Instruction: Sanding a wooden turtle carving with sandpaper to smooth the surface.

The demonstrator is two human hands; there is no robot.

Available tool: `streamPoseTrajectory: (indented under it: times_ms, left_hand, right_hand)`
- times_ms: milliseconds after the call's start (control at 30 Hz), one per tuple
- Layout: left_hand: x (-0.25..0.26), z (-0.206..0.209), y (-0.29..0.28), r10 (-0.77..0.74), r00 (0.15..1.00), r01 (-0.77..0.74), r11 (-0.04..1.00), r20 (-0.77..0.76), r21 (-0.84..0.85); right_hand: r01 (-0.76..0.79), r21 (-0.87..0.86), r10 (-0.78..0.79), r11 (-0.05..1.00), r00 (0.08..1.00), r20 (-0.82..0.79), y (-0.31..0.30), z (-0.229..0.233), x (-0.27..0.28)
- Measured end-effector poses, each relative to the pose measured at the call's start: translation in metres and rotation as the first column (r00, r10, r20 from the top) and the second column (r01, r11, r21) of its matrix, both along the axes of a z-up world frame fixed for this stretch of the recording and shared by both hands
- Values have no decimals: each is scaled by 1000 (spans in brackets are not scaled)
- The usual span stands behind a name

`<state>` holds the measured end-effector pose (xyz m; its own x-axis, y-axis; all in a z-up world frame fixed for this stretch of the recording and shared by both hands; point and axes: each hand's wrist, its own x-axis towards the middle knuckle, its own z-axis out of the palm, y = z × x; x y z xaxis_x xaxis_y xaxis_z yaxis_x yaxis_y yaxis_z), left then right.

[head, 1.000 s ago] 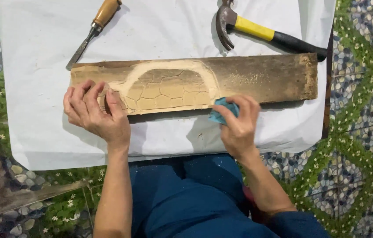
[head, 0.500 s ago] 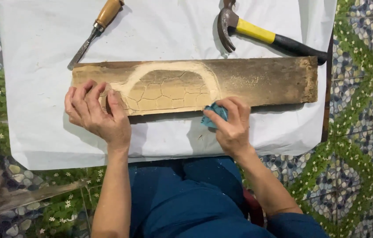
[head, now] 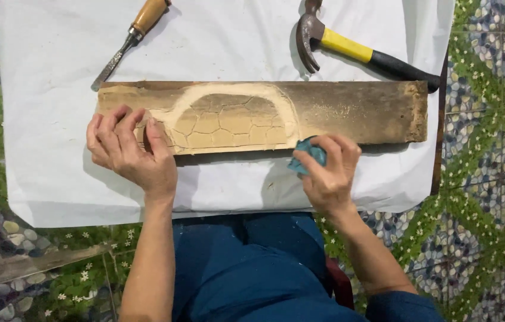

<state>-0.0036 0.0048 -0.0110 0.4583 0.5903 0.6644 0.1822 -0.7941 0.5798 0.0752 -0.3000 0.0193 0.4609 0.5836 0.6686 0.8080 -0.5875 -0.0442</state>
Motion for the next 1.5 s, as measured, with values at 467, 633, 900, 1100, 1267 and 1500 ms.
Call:
streamPoseTrajectory:
  times_ms: [467,633,900,1100,1267,1500]
  left_hand:
    - [1,1,0,-8,1000,8,1000,-8,10]
    - [1,2,0,-9,1000,9,1000,2,1]
    - [2,2,0,5,1000,-5,1000,6,21]
    - [1,2,-3,17,1000,-17,1000,-8,2]
    - [0,1,-2,10,1000,-10,1000,-4,-13]
    - [1,5,-5,9,1000,-10,999,-13,-35]
  right_hand:
    - [-10,83,17,996,996,-83,-2,-25,1]
    - [31,15,-29,999,991,-131,-2,8,-12]
    - [-10,30,13,1000,994,-109,7,4,-12]
    - [-28,3,28,1000,984,-178,22,19,-15]
    - [-95,-28,91,995,986,-138,46,13,-9]
    - [-90,3,88,996,970,-229,49,23,-14]
